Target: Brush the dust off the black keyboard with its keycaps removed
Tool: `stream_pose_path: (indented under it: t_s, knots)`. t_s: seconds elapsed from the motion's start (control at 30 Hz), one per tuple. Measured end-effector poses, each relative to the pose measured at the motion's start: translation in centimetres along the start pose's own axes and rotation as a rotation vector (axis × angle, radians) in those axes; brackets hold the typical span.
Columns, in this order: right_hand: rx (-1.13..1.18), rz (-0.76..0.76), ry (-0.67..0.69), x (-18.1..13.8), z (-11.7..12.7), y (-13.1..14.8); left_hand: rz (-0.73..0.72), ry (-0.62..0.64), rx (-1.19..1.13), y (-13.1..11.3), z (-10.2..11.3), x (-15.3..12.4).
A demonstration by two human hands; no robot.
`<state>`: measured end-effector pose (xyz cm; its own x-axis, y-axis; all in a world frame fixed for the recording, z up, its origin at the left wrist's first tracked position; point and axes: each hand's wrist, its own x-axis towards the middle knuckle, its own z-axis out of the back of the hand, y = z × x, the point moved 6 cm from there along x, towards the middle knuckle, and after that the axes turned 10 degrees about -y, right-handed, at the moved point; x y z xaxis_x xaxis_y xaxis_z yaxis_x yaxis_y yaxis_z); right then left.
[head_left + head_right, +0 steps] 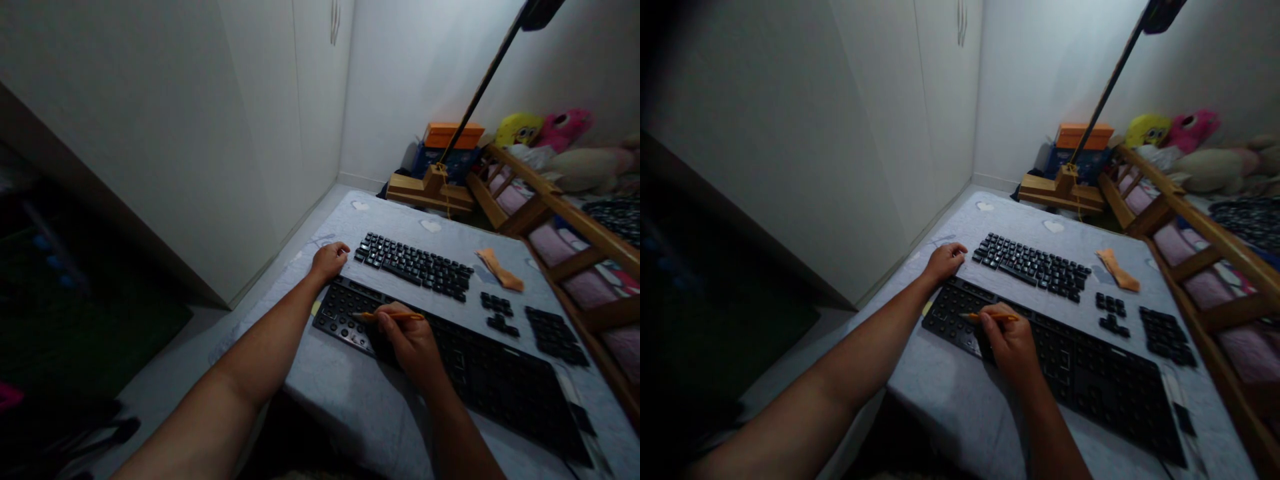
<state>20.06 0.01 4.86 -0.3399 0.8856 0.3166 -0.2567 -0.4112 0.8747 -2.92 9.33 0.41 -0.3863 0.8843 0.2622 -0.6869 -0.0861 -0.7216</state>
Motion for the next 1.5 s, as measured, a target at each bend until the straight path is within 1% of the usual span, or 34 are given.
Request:
stream_pose_path:
  t_s: [0.1,0.2,0.27,0.33,0.43,0.57,0.63,0.73,0.87,0.93,1.0,1.1,1.17,1.23,1.37,1.43,1.5]
  knots:
    - [-0.067,0.059,-0.051,0.1,0.1,0.3,0.007,-0.001,-0.007,0.0,0.0,0.0]
    - [-0.078,0.071,0.024,-0.1,-0.4,0.4,0.008,0.003,-0.009,-0.1,0.0,-0.1]
    - [-0.040,0.040,0.097,-0.3,-0.7,0.3,0.010,0.004,-0.009,-0.1,0.0,-0.1]
    - [0.017,0.007,0.126,-0.5,-0.7,0.3,0.011,0.002,-0.008,-0.1,0.0,-0.1]
    - [0.048,-0.003,0.083,-0.5,-0.3,0.4,0.010,0.002,-0.013,-0.1,0.0,-0.1]
    - [-0.018,0.046,-0.055,-0.1,0.3,0.6,0.001,0.005,-0.020,0.0,-0.2,0.0]
    - [-0.055,0.075,-0.077,0.0,0.3,0.7,-0.001,0.001,-0.018,0.1,-0.2,0.1]
    - [-0.084,0.100,-0.009,-0.1,-0.2,0.9,-0.008,-0.007,-0.022,0.1,-0.2,0.1]
    - [-0.052,0.053,0.149,-0.5,-0.8,1.2,-0.008,-0.001,-0.030,0.2,-0.3,0.2]
    - [-0.021,0.040,0.178,-0.6,-0.8,1.4,-0.006,0.001,-0.038,0.3,-0.4,0.2]
    - [-0.001,0.037,0.142,-0.6,-0.5,1.5,-0.003,-0.001,-0.042,0.4,-0.4,0.2]
    - [-0.025,0.049,0.020,-0.3,0.1,1.4,-0.002,-0.006,-0.039,0.6,-0.4,0.2]
    - [-0.065,0.075,-0.031,-0.2,0.3,1.3,-0.007,-0.006,-0.041,0.6,-0.4,0.2]
    - [-0.097,0.086,-0.013,-0.2,0.2,1.3,-0.013,-0.008,-0.046,0.6,-0.4,0.2]
    - [-0.066,0.043,0.148,-0.5,-0.5,1.3,-0.012,-0.005,-0.049,0.6,-0.4,0.2]
    - [-0.030,0.021,0.150,-0.6,-0.5,1.3,-0.011,-0.005,-0.049,0.6,-0.4,0.1]
    - [-0.013,-0.004,0.086,-0.5,0.0,1.2,-0.008,-0.006,-0.046,0.6,-0.4,0.1]
